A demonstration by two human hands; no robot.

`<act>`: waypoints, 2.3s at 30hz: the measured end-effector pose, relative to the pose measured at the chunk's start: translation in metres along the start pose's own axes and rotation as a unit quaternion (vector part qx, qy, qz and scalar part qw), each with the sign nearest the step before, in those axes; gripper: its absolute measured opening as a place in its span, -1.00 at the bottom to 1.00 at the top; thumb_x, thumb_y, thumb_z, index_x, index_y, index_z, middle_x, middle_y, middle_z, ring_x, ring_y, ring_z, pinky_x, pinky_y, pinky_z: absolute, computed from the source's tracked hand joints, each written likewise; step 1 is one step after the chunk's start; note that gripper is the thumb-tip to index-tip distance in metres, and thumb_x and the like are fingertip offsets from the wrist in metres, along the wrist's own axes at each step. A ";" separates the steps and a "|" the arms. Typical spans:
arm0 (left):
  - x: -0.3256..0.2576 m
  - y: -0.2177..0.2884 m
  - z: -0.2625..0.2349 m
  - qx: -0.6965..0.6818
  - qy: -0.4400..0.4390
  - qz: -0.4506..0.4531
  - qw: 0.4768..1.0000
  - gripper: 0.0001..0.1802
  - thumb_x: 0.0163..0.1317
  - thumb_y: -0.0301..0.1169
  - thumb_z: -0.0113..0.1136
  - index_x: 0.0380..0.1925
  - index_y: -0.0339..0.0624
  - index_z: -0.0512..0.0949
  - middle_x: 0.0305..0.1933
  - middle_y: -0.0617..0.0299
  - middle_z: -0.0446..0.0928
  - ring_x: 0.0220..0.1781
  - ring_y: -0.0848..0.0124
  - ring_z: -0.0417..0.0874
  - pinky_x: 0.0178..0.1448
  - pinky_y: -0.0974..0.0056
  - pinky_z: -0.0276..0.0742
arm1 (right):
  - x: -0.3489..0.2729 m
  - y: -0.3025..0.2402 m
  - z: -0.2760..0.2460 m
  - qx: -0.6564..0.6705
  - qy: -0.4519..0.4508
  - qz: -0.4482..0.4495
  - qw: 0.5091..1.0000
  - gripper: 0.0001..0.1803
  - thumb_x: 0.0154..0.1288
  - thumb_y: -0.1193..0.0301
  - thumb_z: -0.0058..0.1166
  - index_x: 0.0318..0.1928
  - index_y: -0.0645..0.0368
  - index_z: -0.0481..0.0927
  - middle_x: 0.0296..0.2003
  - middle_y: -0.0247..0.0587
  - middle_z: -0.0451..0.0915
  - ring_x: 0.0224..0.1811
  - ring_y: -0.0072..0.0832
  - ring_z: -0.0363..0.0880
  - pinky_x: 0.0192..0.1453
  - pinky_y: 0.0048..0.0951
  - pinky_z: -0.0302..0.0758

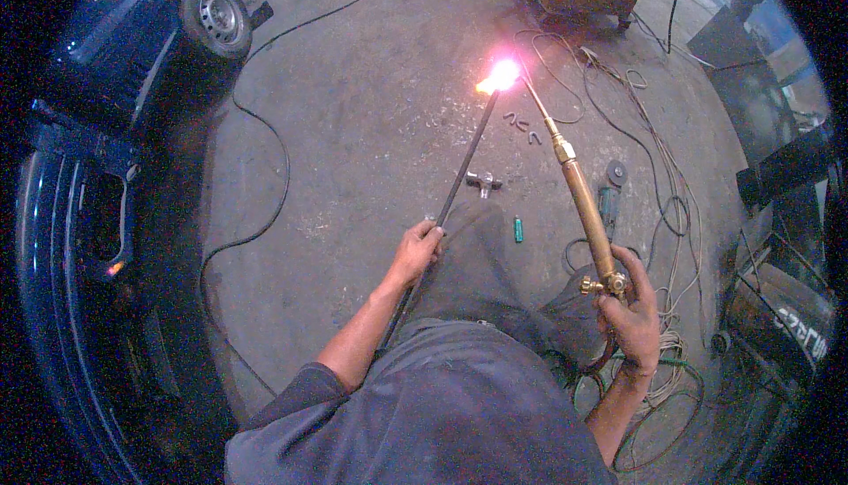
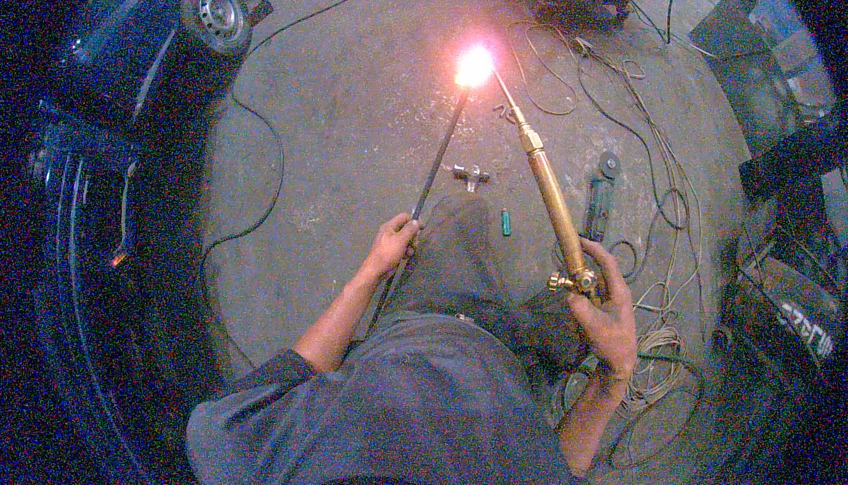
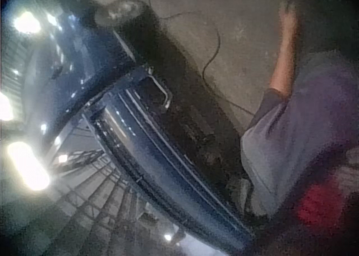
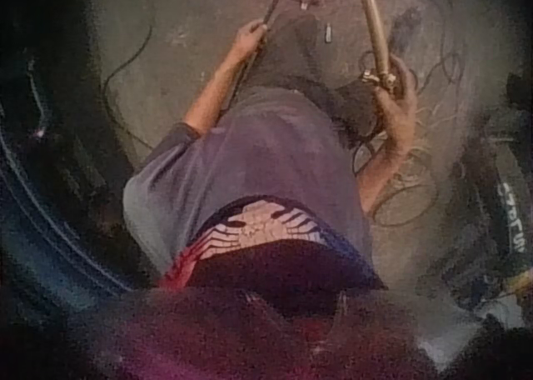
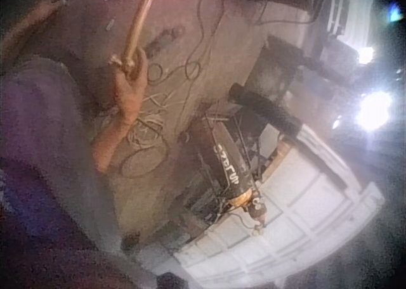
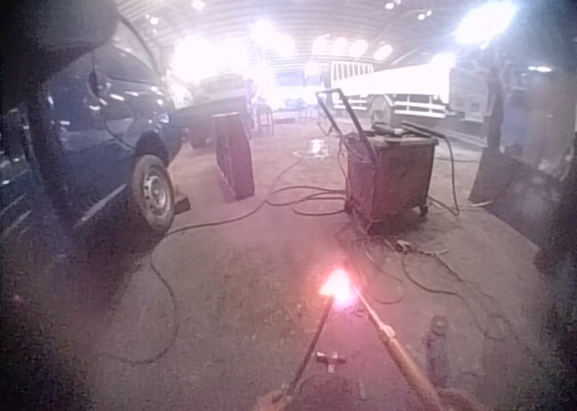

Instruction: The person ignites a blowtorch and directs the flame onto a long metal rod, moving the flame along its length to heat it. The rod gradually glows red as it is heated.

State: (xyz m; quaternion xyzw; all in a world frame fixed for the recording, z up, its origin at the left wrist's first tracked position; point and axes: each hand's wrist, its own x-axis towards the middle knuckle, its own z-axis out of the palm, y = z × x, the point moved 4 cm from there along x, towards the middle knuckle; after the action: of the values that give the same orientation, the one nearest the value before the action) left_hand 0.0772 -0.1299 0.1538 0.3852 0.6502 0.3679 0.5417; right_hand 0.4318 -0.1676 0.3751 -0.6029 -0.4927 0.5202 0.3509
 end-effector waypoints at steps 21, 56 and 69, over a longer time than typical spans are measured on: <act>-0.008 0.009 0.002 0.007 -0.008 -0.008 1.000 -0.70 0.44 -0.20 0.10 -0.21 -0.24 0.61 -0.47 0.33 0.51 -0.45 0.52 0.48 -0.32 0.34 0.44 | 0.001 0.006 -0.001 0.008 -0.012 -0.010 1.000 -0.25 0.13 0.60 0.13 0.41 0.12 0.38 -0.12 -0.37 0.59 -0.33 -0.69 0.45 -0.30 -0.59 0.41; -0.002 -0.009 0.005 -0.006 -0.018 -0.011 1.000 -0.71 0.42 -0.20 0.08 -0.24 -0.20 0.61 -0.48 0.36 0.49 -0.45 0.53 0.44 -0.33 0.33 0.40 | -0.001 0.005 -0.001 0.017 -0.026 0.007 1.000 -0.22 0.16 0.58 0.16 0.44 0.09 0.33 -0.09 -0.28 0.61 -0.35 -0.65 0.48 -0.34 -0.56 0.43; -0.009 -0.007 0.003 0.011 -0.010 -0.007 1.000 -0.68 0.43 -0.18 0.08 -0.22 -0.23 0.61 -0.49 0.35 0.49 -0.46 0.52 0.47 -0.32 0.32 0.42 | 0.002 0.011 0.000 0.038 -0.016 -0.024 0.999 -0.24 0.16 0.60 0.18 0.42 0.16 0.35 0.03 -0.19 0.62 0.04 -0.45 0.62 0.13 -0.41 0.53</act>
State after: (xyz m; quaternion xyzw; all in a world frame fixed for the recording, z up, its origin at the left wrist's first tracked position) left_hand 0.0804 -0.1404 0.1508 0.3902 0.6516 0.3526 0.5467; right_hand 0.4347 -0.1687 0.3646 -0.5686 -0.4922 0.5400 0.3780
